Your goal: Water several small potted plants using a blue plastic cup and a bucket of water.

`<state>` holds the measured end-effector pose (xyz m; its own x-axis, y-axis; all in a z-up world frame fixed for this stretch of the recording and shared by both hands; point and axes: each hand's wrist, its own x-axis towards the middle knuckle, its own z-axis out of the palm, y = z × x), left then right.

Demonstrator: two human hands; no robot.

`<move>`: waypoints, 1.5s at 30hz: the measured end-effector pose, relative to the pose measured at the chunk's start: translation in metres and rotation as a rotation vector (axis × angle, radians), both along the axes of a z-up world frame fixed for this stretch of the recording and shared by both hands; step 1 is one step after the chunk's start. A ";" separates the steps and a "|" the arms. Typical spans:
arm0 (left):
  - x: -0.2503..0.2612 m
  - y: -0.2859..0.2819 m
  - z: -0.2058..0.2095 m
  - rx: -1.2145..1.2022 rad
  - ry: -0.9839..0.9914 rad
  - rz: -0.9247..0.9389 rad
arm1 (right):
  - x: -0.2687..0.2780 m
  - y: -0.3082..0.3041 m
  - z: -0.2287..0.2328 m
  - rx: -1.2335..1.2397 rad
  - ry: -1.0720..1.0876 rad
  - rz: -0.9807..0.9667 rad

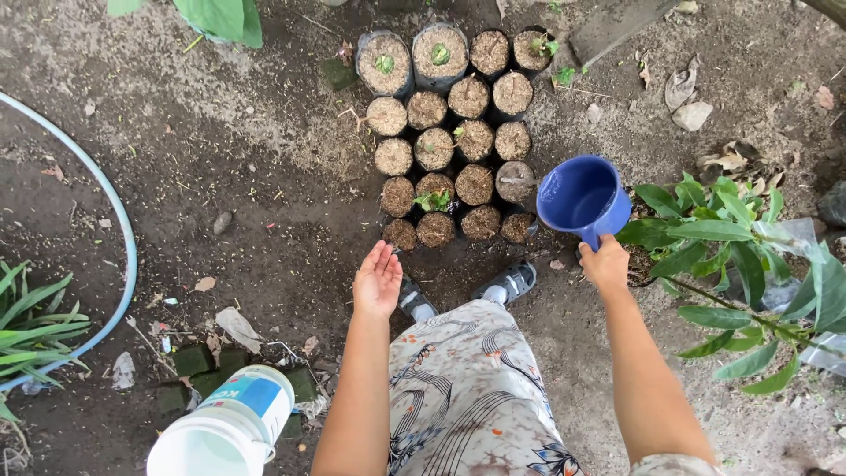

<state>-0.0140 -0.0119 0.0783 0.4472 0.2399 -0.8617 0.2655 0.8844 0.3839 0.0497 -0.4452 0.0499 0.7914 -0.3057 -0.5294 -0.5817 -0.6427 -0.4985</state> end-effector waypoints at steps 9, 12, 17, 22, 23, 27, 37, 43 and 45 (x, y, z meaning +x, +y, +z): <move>-0.010 0.026 0.013 0.029 0.008 -0.017 | -0.022 0.000 -0.002 -0.053 0.021 -0.022; -0.016 0.034 0.010 0.032 -0.003 -0.021 | -0.024 0.003 0.005 -0.034 0.043 -0.058; -0.019 0.037 0.010 0.043 -0.015 -0.012 | -0.024 -0.005 -0.009 -0.112 -0.021 0.016; -0.017 0.031 0.010 0.038 -0.012 0.006 | -0.007 -0.001 -0.001 -0.094 0.029 -0.040; -0.014 0.029 0.011 0.039 0.005 0.018 | -0.003 -0.003 -0.005 -0.099 0.014 -0.015; -0.011 0.020 0.014 0.045 0.022 0.033 | 0.009 -0.004 -0.010 -0.107 0.015 0.018; 0.001 -0.004 0.009 0.030 0.039 0.067 | 0.035 -0.001 -0.005 -0.067 0.011 0.067; 0.013 -0.012 0.008 0.024 0.048 0.088 | 0.041 -0.001 0.000 0.034 0.055 0.025; 0.015 -0.015 0.007 0.017 0.039 0.081 | 0.038 -0.009 -0.012 0.015 0.037 0.064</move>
<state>0.0014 -0.0272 0.0858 0.3921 0.2881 -0.8736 0.2086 0.8971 0.3894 0.0875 -0.4539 0.0381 0.7885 -0.2474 -0.5630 -0.5583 -0.6718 -0.4868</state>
